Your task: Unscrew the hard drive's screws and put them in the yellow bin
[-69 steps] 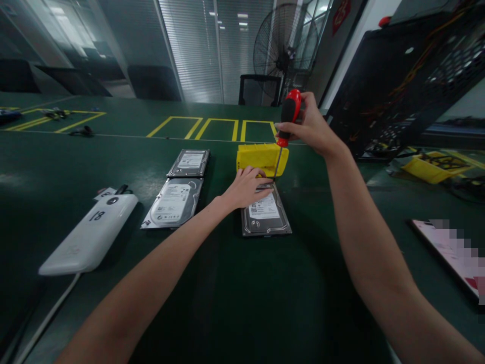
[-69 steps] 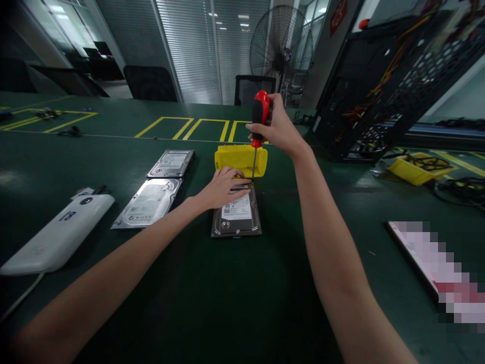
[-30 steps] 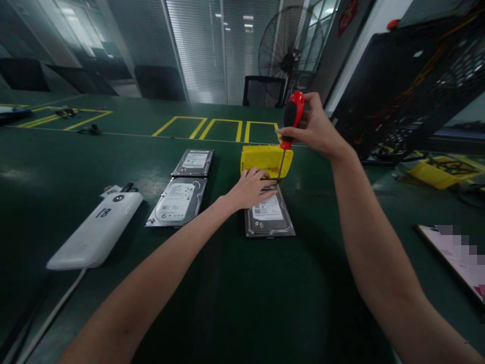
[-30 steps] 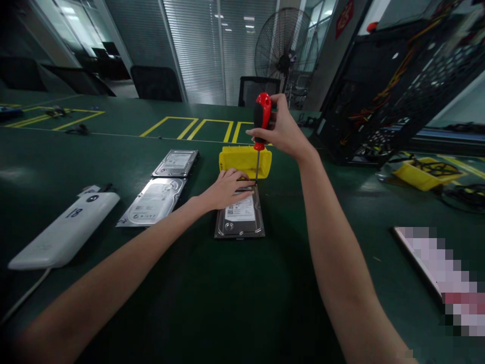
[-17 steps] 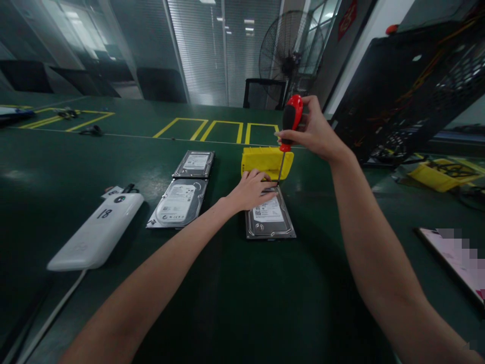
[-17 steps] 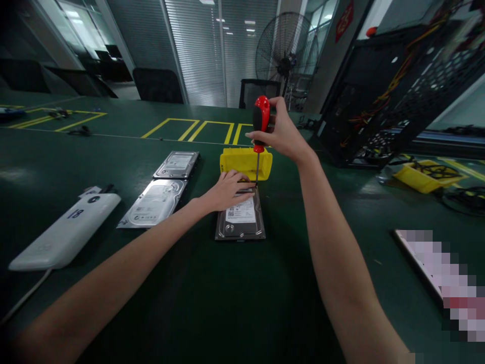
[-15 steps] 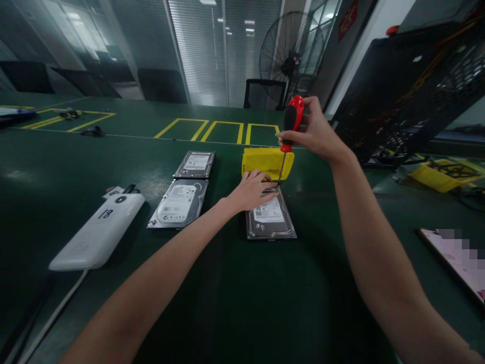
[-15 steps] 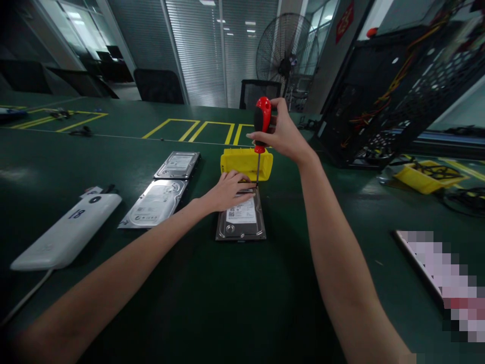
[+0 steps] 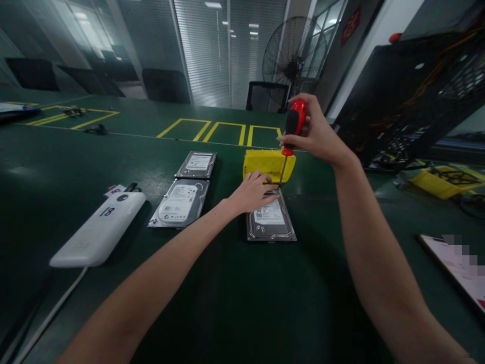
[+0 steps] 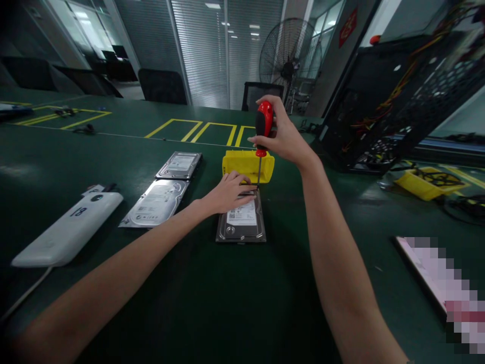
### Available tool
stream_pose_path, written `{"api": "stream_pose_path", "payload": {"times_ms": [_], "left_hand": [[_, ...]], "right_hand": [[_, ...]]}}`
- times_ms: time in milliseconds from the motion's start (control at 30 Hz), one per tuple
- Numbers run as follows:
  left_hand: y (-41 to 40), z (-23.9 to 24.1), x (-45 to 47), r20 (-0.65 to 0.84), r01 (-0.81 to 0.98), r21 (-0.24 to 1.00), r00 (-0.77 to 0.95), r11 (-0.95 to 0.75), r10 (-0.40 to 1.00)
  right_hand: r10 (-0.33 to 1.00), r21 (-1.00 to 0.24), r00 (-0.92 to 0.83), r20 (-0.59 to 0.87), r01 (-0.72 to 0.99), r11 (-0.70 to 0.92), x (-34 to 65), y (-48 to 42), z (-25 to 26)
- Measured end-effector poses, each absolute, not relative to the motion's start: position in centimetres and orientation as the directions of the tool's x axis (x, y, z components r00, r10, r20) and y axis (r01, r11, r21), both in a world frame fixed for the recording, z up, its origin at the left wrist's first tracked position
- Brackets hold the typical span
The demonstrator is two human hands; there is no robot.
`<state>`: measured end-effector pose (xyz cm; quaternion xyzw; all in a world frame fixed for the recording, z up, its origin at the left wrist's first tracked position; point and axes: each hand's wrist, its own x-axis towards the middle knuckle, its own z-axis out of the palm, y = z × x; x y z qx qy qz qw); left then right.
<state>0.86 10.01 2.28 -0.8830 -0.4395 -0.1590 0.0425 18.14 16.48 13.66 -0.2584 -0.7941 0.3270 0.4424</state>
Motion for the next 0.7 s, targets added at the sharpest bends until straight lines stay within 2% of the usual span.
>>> {"api": "stream_pose_path", "payload": {"times_ms": [400,567,700], "left_hand": [[10.1,2.1,0.7,0.309,0.792,0.094,0.553,-0.603,0.774],[10.2,2.0,0.6,0.314,0.795,0.1,0.545,-0.598,0.778],[10.1,2.0,0.7,0.324,0.805,0.081,0.537,-0.588,0.779]], "right_hand": [[0.746,-0.785,-0.418,0.518,0.113,0.609,18.5,17.1,13.6],[0.78,-0.836,-0.446,0.438,0.116,0.536,18.6,16.7,13.9],[0.805,-0.838,-0.344,0.483,0.086,0.539,18.0,18.0,12.8]]}}
